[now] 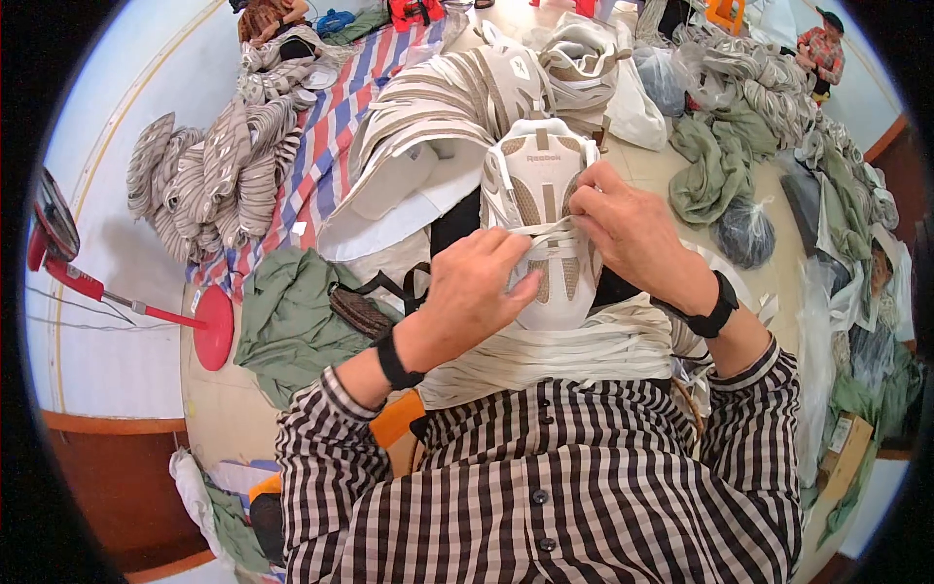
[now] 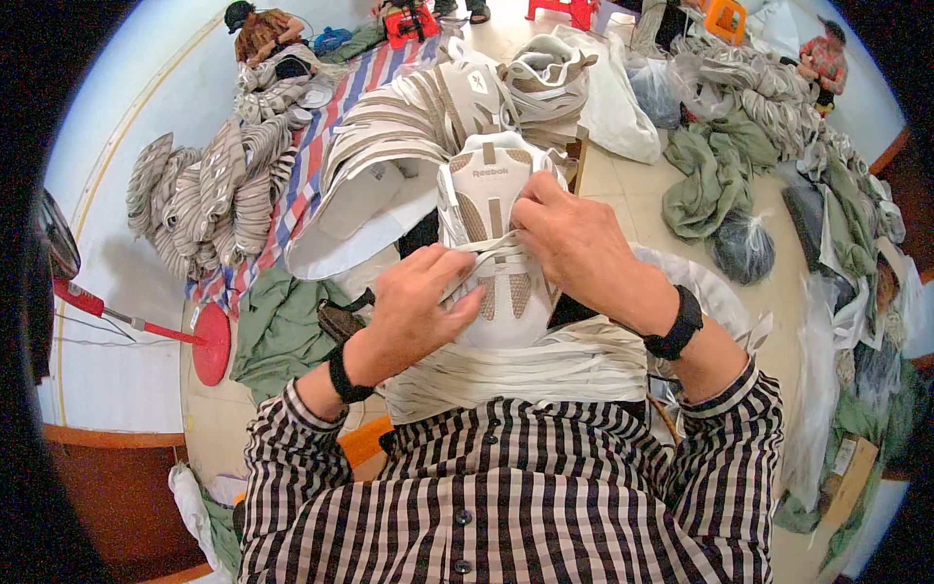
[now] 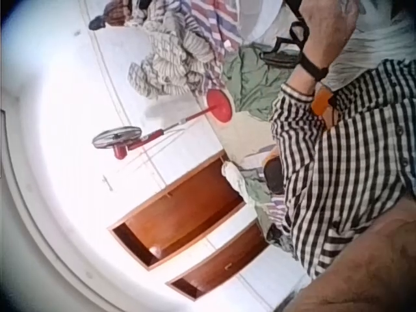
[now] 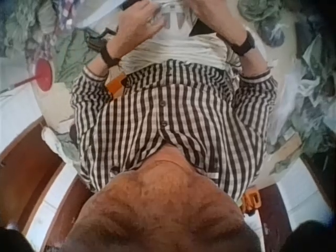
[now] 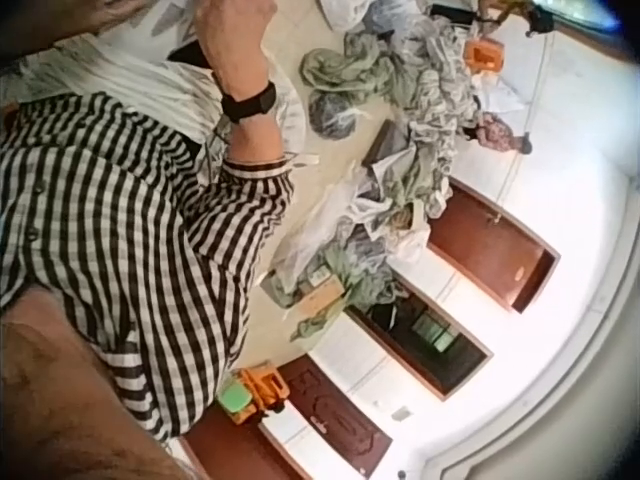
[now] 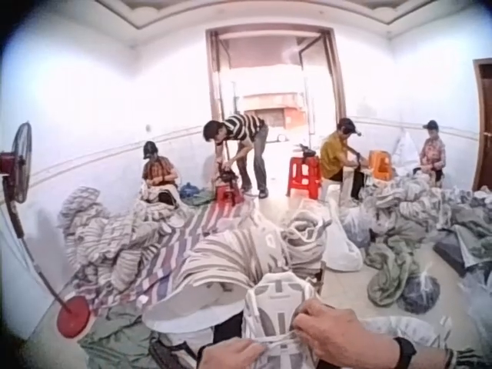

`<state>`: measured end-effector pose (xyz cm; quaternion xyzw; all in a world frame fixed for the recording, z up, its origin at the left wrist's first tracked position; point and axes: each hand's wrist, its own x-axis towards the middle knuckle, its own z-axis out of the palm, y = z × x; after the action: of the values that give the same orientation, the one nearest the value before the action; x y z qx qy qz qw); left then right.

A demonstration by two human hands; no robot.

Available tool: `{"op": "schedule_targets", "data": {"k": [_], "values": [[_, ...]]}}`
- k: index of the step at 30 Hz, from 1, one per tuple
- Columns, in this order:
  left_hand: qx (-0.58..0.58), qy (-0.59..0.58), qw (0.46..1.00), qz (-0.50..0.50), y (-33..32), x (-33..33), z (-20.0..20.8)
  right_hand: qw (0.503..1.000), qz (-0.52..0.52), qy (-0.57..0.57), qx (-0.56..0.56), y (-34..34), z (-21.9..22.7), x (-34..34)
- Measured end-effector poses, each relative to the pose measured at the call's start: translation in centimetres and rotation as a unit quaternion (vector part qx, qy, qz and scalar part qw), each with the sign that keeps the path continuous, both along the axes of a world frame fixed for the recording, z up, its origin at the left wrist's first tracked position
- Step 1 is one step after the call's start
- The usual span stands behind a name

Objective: Threading laces through the eyelets of shoe uppers in a production environment.

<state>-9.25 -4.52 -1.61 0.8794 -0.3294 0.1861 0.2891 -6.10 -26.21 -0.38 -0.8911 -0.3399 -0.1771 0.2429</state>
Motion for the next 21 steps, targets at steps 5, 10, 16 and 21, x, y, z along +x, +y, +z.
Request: {"op": "schedule_targets", "data": {"k": [5,10,16,21], "values": [[0.035,-0.037,0.999,-0.001,-1.2,1.7,-0.7,0.995,0.032,0.053,0.076,-0.3,-0.4,0.4],[-0.041,0.140,0.989,0.000,-0.8,2.6,0.0,0.923,0.021,0.283,0.259,-0.6,-0.1,0.9],[0.097,0.027,0.995,0.004,-1.7,2.1,0.6,0.890,0.053,0.353,0.284,-1.6,-0.7,1.6],[0.098,-0.002,0.995,-0.001,-1.9,2.4,0.2,0.876,0.050,0.369,0.306,-1.7,-0.2,1.6]]}}
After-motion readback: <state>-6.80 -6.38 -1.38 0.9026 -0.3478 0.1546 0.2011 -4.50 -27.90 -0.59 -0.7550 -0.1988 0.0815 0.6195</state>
